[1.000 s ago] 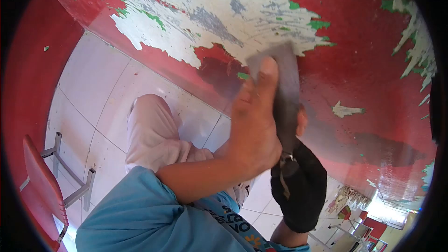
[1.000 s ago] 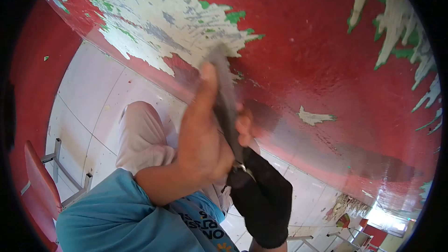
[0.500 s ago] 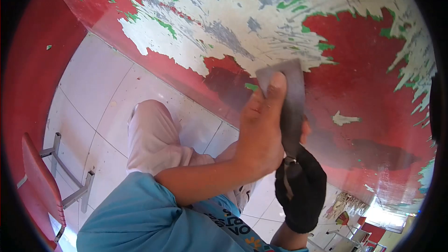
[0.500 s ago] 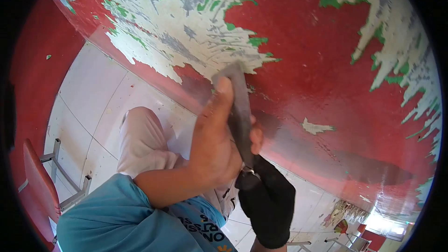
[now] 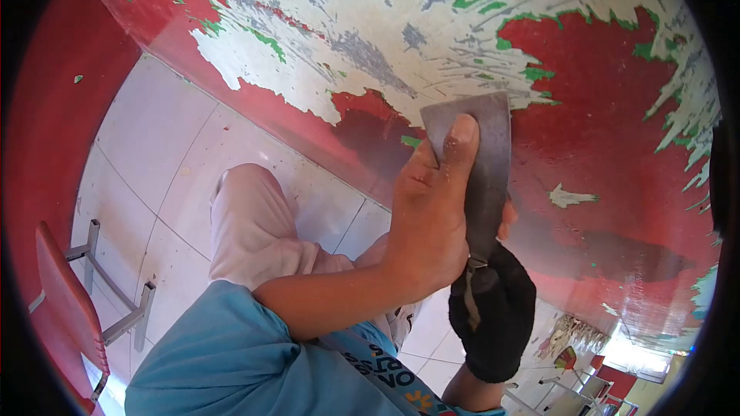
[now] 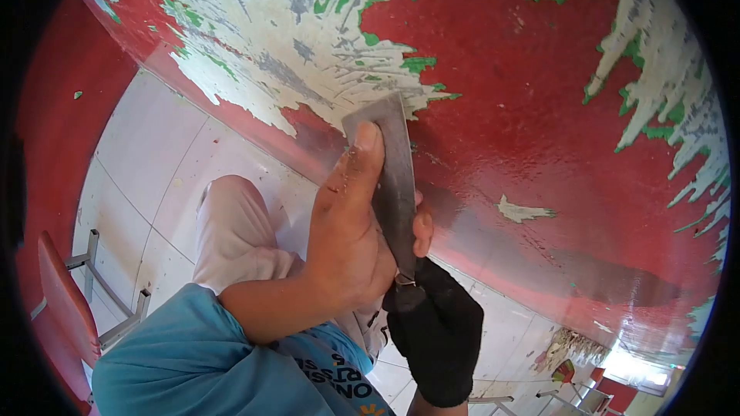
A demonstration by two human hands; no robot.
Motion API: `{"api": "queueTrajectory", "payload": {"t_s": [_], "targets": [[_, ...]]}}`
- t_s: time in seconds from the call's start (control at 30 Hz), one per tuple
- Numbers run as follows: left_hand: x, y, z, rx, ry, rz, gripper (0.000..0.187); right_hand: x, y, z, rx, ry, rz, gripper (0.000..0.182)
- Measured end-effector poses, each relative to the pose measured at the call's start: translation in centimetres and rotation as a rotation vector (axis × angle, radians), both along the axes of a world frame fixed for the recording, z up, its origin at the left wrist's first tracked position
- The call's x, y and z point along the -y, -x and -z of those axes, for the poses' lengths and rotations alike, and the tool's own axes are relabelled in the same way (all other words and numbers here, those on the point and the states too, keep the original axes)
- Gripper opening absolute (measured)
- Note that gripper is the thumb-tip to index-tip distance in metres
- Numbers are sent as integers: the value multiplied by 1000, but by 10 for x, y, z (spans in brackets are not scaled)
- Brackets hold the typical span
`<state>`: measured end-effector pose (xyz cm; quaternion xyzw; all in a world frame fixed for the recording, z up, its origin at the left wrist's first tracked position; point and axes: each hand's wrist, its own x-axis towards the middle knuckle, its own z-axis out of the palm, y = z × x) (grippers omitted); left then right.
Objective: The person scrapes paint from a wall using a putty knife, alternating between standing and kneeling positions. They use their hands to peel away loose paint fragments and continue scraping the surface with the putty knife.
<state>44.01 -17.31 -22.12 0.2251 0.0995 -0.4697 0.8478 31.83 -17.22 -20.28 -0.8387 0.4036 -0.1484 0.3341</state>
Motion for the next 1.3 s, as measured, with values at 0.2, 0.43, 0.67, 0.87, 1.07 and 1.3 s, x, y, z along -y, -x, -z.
{"api": "queueTrajectory", "payload": {"t_s": [0.2, 0.43, 0.67, 0.87, 1.07, 1.3], "targets": [[2, 11, 4, 26, 36, 23, 36, -2, 4, -5, 205, -444, 220, 31], [-1, -4, 3, 68, -29, -15, 39, 4, -1, 1, -170, 233, -134, 31], [0, -4, 7, 106, 36, -29, 34, -2, -2, 2, 327, -544, 225, 31], [1, -13, 2, 141, -8, -71, 38, 3, -17, -4, 442, -768, 290, 30], [-1, -18, 5, 192, -15, -52, 44, 2, -19, -6, 416, -717, 283, 27], [-3, -14, 5, 112, 22, 34, 44, 0, -25, -10, 381, -682, 275, 29]]}}
